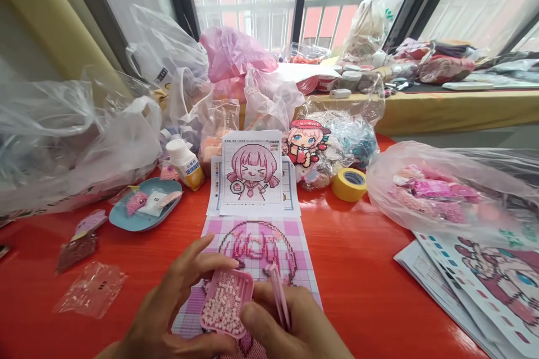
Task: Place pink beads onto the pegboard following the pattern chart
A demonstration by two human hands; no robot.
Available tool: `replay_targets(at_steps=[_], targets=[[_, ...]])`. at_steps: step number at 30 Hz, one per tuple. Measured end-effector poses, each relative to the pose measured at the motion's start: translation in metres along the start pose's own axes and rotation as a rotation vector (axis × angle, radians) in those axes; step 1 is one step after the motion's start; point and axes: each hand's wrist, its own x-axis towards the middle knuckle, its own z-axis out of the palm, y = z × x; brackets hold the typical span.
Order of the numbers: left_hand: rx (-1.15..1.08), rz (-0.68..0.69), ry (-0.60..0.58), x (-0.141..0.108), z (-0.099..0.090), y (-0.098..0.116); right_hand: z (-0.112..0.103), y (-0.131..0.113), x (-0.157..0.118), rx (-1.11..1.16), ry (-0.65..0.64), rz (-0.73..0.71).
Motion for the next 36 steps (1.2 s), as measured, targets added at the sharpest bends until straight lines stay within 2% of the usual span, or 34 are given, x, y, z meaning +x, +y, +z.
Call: replay_targets(at_steps=[2, 4, 6, 8, 11, 13, 16, 18, 21, 24, 25, 27, 30, 32, 36], targets=[[-0.062, -0.020, 0.019, 0.000, -0.002, -0.001, 0.017, -0.024, 0.016, 0.139, -0.053, 0.033], [-0.156, -0.091, 0.034, 0.002, -0.005, 0.000, 0.023, -0.028, 0.020, 0.186, -0.087, 0.102], [-0.330, -0.272, 0.031, 0.005, -0.007, 0.005, 0.022, -0.023, 0.018, 0.210, -0.099, 0.122], [-0.556, -0.537, 0.062, 0.011, -0.008, 0.012, 0.021, -0.017, 0.016, 0.250, -0.103, 0.101], [-0.790, -0.865, -0.020, 0.019, -0.006, 0.028, 0.027, -0.017, 0.019, 0.351, -0.150, 0.038], [-0.758, -0.898, -0.059, 0.023, -0.003, 0.037, 0.033, -0.020, 0.023, 0.396, -0.190, 0.002], [-0.830, -0.943, -0.006, 0.024, 0.004, 0.044, 0.038, -0.025, 0.028, 0.386, -0.193, -0.024], [-0.882, -1.021, 0.059, 0.023, 0.009, 0.043, 0.037, -0.027, 0.027, 0.327, -0.171, -0.052], [-0.978, -1.113, 0.183, 0.026, 0.011, 0.039, 0.023, -0.028, 0.021, 0.154, -0.117, -0.079], [-1.102, -1.077, 0.283, 0.033, 0.007, 0.037, -0.003, -0.029, 0.011, -0.106, 0.041, -0.029], [-1.085, -1.059, 0.278, 0.036, 0.005, 0.037, -0.013, -0.030, 0.009, -0.201, 0.089, -0.035], [-1.090, -1.022, 0.259, 0.038, 0.003, 0.037, -0.030, -0.031, 0.006, -0.321, 0.276, -0.121], [-1.093, -1.032, 0.191, 0.035, 0.003, 0.036, -0.045, -0.033, 0.007, -0.447, 0.391, -0.178], [-1.097, -1.032, 0.163, 0.033, 0.004, 0.035, -0.047, -0.032, 0.010, -0.489, 0.398, -0.190], [-1.081, -0.985, 0.181, 0.033, 0.001, 0.030, -0.045, -0.025, 0.015, -0.509, 0.396, -0.168]])
